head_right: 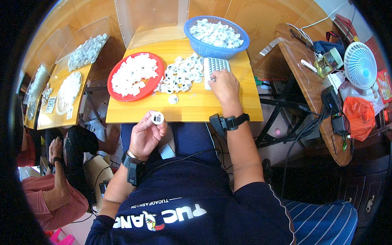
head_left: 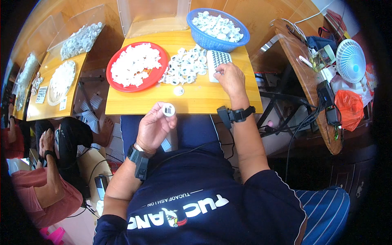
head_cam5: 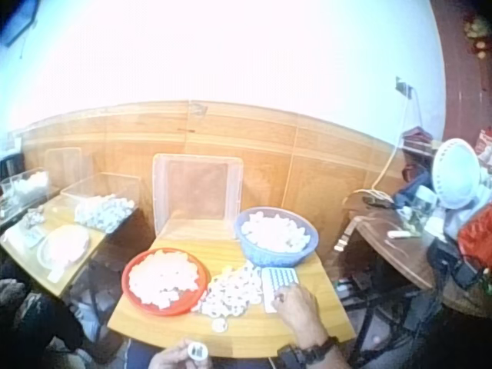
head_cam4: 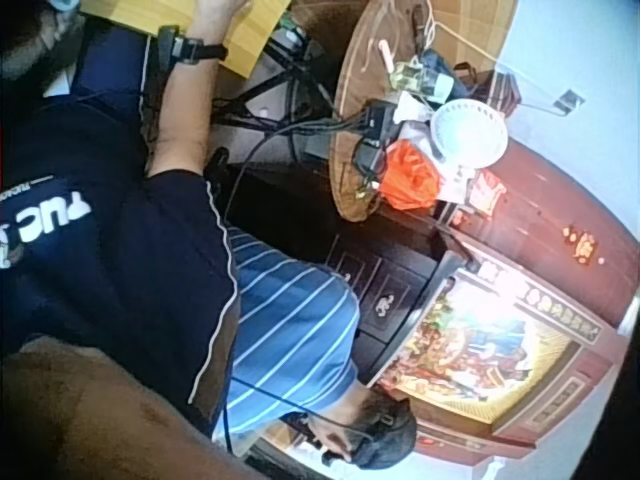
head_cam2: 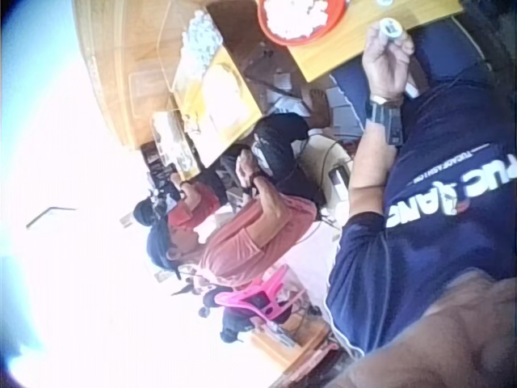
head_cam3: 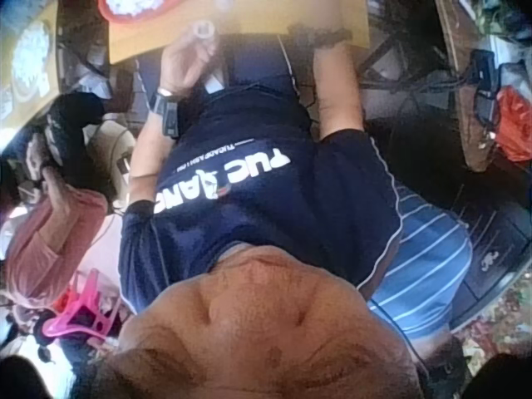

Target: Manually assembling small white plastic components by inserting one piece into another and organizing them into a grid-like tray.

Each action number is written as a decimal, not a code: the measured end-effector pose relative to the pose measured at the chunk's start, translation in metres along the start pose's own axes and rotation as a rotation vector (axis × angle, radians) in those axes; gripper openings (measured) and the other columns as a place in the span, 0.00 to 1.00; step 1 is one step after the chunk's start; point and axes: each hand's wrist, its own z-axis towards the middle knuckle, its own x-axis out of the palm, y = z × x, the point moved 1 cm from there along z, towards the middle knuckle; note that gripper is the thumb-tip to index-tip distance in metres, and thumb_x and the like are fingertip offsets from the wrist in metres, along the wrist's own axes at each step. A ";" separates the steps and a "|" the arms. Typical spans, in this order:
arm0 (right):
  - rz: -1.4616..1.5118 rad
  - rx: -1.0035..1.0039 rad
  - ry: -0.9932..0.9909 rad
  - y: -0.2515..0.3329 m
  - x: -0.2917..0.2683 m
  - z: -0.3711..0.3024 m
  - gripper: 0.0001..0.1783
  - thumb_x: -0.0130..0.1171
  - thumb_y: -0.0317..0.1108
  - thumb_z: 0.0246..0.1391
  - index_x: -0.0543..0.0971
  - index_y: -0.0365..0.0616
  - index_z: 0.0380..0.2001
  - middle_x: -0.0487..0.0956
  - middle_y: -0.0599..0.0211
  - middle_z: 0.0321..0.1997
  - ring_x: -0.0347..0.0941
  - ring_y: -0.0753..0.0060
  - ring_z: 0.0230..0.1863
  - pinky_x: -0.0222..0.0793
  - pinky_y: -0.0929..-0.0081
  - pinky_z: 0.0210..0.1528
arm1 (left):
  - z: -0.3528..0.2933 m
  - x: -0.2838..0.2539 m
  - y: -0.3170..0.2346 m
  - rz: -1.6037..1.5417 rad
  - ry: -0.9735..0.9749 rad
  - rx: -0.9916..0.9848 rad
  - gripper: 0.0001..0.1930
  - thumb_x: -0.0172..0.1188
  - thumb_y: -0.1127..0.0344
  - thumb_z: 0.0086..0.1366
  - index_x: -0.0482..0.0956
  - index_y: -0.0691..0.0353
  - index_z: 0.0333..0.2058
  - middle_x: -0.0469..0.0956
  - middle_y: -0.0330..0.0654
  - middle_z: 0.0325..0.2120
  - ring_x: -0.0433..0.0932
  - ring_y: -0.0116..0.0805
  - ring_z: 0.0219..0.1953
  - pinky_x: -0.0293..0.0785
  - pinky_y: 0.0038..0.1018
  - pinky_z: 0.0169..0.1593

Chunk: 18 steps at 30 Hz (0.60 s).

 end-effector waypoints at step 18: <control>0.087 -0.063 -0.091 -0.004 0.008 -0.008 0.05 0.64 0.33 0.44 0.82 0.46 0.26 0.77 0.58 0.32 0.75 0.53 0.38 0.71 0.58 0.41 | -0.002 0.002 0.004 0.013 -0.007 0.007 0.12 0.53 0.63 0.66 0.68 0.65 0.42 0.74 0.49 0.30 0.73 0.40 0.30 0.70 0.30 0.36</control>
